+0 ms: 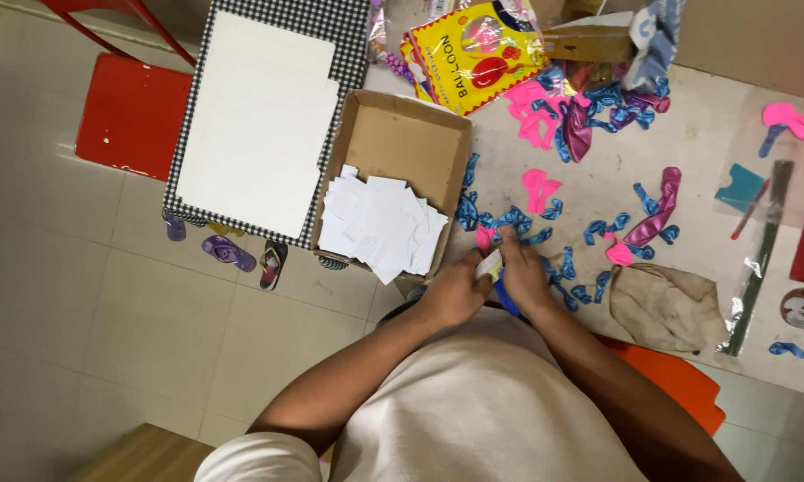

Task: Stapling small paper labels to balloons and placing them into a plastic storage bag.

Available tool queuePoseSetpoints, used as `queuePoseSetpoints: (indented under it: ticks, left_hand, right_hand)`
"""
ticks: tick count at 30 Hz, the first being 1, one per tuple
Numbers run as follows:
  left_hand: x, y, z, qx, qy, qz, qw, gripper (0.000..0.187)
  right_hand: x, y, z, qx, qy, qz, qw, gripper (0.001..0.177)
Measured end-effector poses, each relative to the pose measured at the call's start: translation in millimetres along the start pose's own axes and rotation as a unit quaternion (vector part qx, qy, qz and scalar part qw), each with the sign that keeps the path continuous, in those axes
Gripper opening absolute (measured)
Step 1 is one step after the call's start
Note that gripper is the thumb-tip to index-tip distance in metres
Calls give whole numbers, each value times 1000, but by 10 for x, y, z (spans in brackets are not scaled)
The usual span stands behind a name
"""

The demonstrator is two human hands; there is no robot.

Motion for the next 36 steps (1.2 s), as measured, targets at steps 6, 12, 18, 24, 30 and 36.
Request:
queuePoseSetpoints:
  ticks: [6, 12, 18, 24, 30, 36]
  left_hand:
    - [102, -263, -42, 56, -150, -114, 980, 20]
    - [-44, -534, -623, 79, -164, -57, 982, 21]
    - [-156, -1382, -819, 2, -191, 66, 979, 46]
    - [-378, -1768, -176, -341, -69, 244, 905, 56]
    - [-949, -879, 130, -315, 58, 142, 937, 28]
    - [-1150, 390, 52, -289, -72, -98, 950, 58]
  right_hand:
    - [-191, 311, -49, 51, -71, 25, 996, 58]
    - [-215, 644, -58, -95, -31, -43, 994, 61]
    - [-17, 463, -323, -172, 95, -44, 980, 58]
    - [-90, 62, 198, -173, 55, -10, 983, 62]
    - [81, -484, 286, -171, 155, 42, 972, 50]
    - [29, -1147, 1018, -163, 116, 43, 979, 38]
Point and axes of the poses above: each hand's wrist, its own x-axis away from the middle knuckle, its own y-axis out of the palm, z = x × y, the point moved 10 cm from there along -x, towards the middle knuckle, and after that the axes turned 13 degrees about -y, right-handed, at the moved point
